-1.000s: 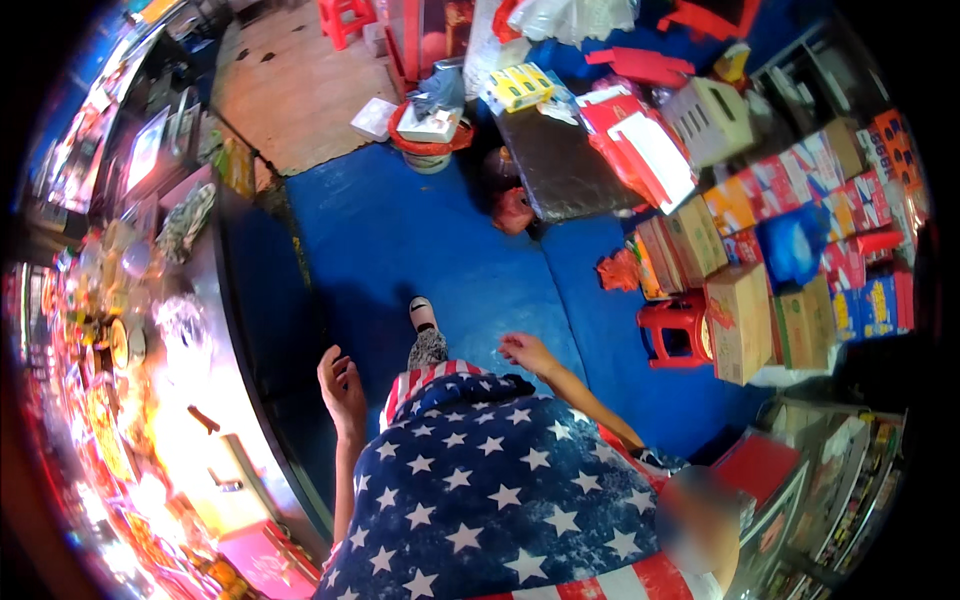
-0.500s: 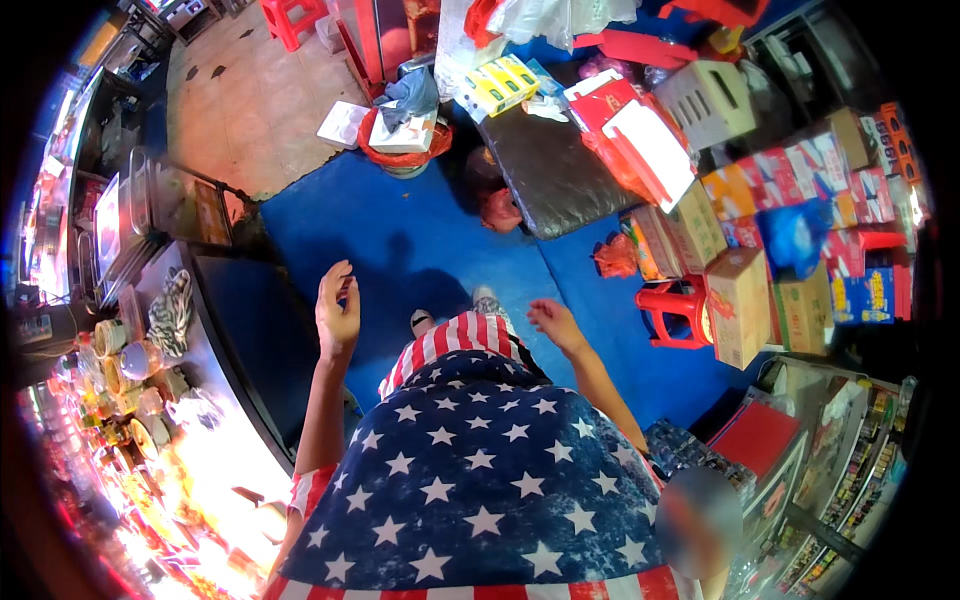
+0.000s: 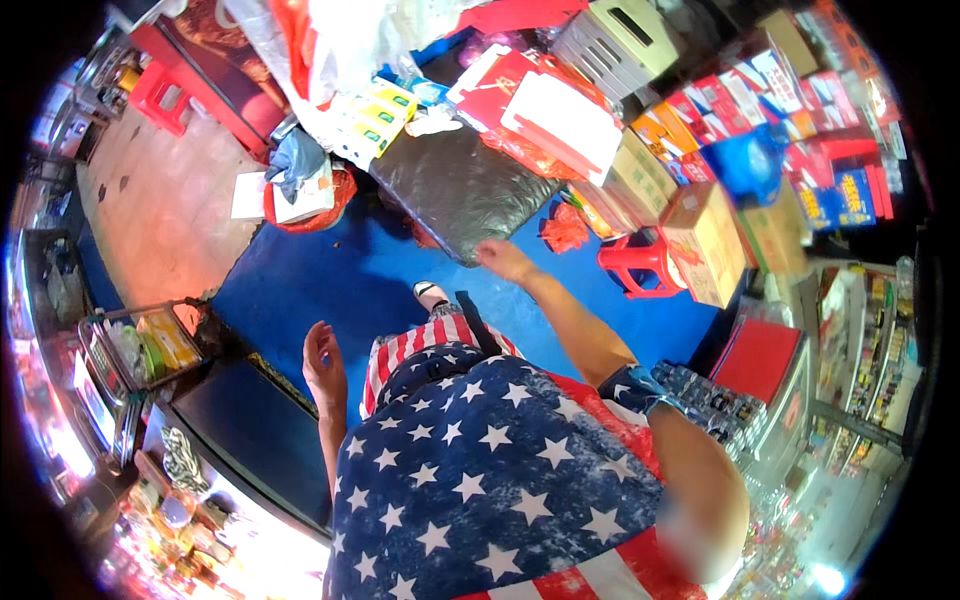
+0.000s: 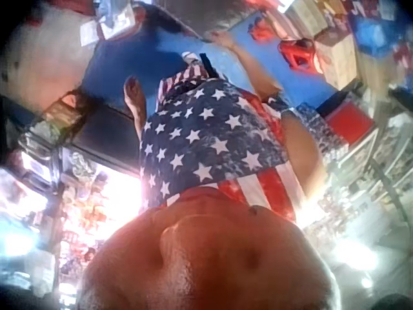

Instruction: The person picks up small red boxes and places them on a counter. They then pick up a white cardboard box and fold its flaps to assemble it, securing the edges with red tape.

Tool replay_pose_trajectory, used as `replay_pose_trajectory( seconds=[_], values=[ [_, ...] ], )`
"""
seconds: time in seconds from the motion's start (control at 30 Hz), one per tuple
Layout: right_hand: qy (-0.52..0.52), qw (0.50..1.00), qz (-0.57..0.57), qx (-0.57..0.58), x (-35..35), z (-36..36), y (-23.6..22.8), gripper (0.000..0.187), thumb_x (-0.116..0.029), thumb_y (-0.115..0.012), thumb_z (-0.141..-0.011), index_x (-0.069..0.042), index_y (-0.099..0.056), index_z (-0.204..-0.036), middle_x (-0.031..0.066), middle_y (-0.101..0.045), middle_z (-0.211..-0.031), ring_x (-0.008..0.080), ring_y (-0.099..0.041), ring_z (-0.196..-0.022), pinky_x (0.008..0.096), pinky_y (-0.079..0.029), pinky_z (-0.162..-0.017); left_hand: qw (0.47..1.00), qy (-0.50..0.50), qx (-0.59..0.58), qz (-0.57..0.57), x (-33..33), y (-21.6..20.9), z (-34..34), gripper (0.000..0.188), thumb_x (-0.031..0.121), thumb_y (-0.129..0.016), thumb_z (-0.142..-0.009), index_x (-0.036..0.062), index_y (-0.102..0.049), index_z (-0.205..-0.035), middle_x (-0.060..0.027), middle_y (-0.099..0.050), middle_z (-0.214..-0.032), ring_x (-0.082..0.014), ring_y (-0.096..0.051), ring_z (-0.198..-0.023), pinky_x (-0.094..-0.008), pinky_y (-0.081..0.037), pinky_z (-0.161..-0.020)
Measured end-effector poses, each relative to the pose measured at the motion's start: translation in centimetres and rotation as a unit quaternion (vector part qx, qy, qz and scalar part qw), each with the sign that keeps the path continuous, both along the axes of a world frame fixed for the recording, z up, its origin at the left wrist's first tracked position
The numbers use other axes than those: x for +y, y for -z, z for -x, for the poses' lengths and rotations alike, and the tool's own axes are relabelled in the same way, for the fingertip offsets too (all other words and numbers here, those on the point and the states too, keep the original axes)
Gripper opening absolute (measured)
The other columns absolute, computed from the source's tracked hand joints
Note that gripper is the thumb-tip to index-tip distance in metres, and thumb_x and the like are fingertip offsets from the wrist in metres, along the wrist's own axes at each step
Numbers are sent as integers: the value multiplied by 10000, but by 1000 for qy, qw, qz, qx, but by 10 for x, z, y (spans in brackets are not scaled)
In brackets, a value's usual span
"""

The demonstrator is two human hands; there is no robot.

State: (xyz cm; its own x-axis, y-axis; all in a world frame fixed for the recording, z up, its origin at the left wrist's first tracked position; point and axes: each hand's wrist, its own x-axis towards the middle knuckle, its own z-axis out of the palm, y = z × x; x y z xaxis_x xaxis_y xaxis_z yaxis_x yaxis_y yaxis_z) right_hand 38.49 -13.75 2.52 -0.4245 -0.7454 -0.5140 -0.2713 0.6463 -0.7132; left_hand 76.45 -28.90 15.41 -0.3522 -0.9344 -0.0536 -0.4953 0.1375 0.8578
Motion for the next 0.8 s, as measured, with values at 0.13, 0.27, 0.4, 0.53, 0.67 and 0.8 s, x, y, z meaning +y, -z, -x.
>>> replay_pose_trajectory(
  seconds=[0.13,0.27,0.4,0.53,0.67,0.8],
  values=[
    [104,994,37,21,4,37,-8,307,-177,-641,-906,-40,-686,-1176,104,-733,-987,186,-688,-898,330,-545,-784,998,70,-4,-3,-31,10,28,272,44,-603,-984,29,-627,-1255,-115,-706,-1125,-183,-689,-990,-301,-547,-851],
    [240,970,30,-6,81,11,4,221,-139,-620,-923,-44,-711,-1101,48,-706,-880,146,-655,-781,289,-523,-687,974,226,-8,18,-56,38,43,263,56,-614,-975,4,-633,-1232,-152,-699,-1135,-236,-699,-1014,-323,-556,-851],
    [374,919,16,-123,202,-66,44,111,-167,-644,-934,-65,-684,-917,-1,-625,-754,107,-569,-664,288,-444,-567,924,377,-68,-2,-79,41,96,253,72,-591,-971,27,-641,-1214,-180,-691,-1124,-313,-695,-994,-382,-551,-872],
    [509,837,-99,-174,319,-177,89,169,-220,-653,-892,-80,-713,-967,68,-687,-800,173,-656,-708,374,-539,-641,858,500,-112,38,-93,47,164,235,68,-584,-947,51,-647,-1173,-173,-692,-1096,-353,-677,-978,-417,-535,-872],
    [611,714,-174,-296,372,-262,99,77,-145,-630,-938,-92,-657,-986,39,-653,-820,193,-641,-706,353,-509,-577,789,595,-111,106,-69,41,261,227,88,-601,-937,46,-643,-1156,-179,-688,-1086,-363,-670,-989,-428,-538,-846],
    [714,616,-102,-316,411,-346,126,88,-168,-628,-936,-111,-651,-999,58,-681,-871,221,-660,-749,391,-532,-608,748,649,-102,95,14,41,361,251,69,-621,-922,46,-643,-1172,-182,-683,-1103,-370,-661,-1018,-417,-536,-866]
  ],
)
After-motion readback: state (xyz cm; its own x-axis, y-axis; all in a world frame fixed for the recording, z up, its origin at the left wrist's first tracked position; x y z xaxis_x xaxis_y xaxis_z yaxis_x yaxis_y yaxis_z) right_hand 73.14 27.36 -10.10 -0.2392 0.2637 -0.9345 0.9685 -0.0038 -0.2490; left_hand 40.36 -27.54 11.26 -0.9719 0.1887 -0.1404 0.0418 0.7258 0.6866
